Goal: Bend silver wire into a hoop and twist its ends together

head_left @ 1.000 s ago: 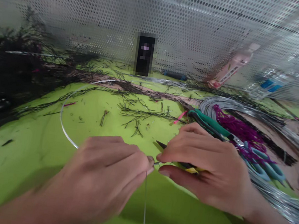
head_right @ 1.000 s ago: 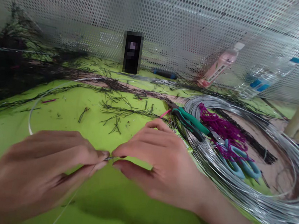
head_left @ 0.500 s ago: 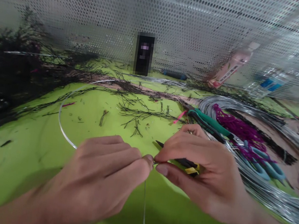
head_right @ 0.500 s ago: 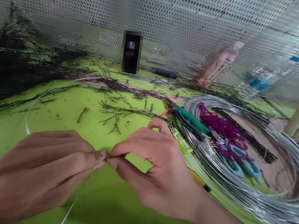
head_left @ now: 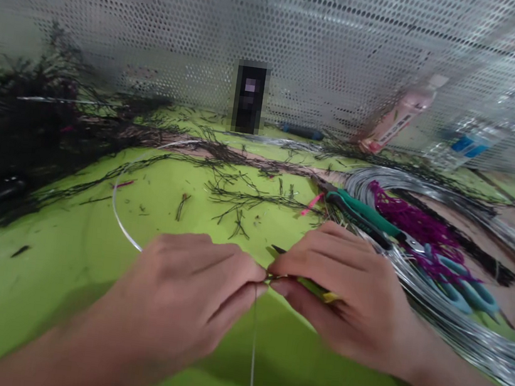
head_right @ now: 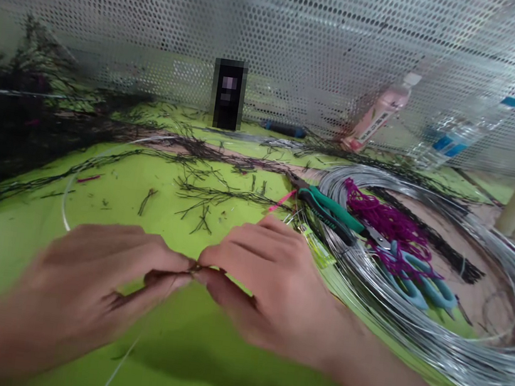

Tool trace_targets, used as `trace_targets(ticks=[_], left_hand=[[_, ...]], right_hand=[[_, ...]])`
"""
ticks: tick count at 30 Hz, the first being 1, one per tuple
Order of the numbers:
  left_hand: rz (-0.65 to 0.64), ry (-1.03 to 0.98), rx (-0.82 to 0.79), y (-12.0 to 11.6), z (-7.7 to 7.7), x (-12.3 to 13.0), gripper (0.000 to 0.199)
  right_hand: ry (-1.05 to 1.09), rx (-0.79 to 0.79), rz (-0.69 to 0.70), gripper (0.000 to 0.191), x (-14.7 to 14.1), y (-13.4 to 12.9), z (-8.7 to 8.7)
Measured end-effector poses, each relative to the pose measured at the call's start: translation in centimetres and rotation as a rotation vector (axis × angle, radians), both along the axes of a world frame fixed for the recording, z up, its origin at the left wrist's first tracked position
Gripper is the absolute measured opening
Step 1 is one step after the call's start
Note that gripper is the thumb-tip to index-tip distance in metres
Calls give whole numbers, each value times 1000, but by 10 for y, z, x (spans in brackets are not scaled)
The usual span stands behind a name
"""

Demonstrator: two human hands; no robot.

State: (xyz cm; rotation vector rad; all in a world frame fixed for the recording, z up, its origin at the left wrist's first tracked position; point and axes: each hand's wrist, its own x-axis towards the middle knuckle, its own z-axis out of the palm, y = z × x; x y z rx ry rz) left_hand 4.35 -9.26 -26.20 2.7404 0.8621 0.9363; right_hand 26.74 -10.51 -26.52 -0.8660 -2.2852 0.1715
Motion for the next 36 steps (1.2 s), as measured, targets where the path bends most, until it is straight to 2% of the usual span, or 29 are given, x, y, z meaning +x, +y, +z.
trace_targets(ticks=[4, 8, 12, 16, 19, 23, 30, 33, 36], left_hand=[[-10, 62, -275, 1, 11, -6, 12], [29, -8, -322, 2, 14, -12, 16], [76, -22, -427, 3, 8, -16, 14], [108, 2, -600, 2, 2, -17, 16], [109, -15, -621, 0, 2, -13, 8], [82, -82, -531, -3, 6, -1, 11], [79, -9, 20, -6, -4, 4, 18], [63, 83, 120, -7, -9, 0, 22], [-43, 136, 224, -8, -10, -2, 17]], right_hand=[[-90, 163, 7, 7, 2, 0, -3], [-130, 211, -8, 8, 4, -3, -3], [-136, 236, -2, 8, 6, -3, -4], [-129, 204, 13, 11, 4, -3, -4], [-115, 183, 24, 13, 1, -4, -2], [-109, 158, 15, 18, -1, -5, 1], [-67, 34, 14, 16, 2, -6, 2], [-57, -1, 21, 15, 2, -7, 2], [-47, -18, 31, 14, 2, -7, 4]])
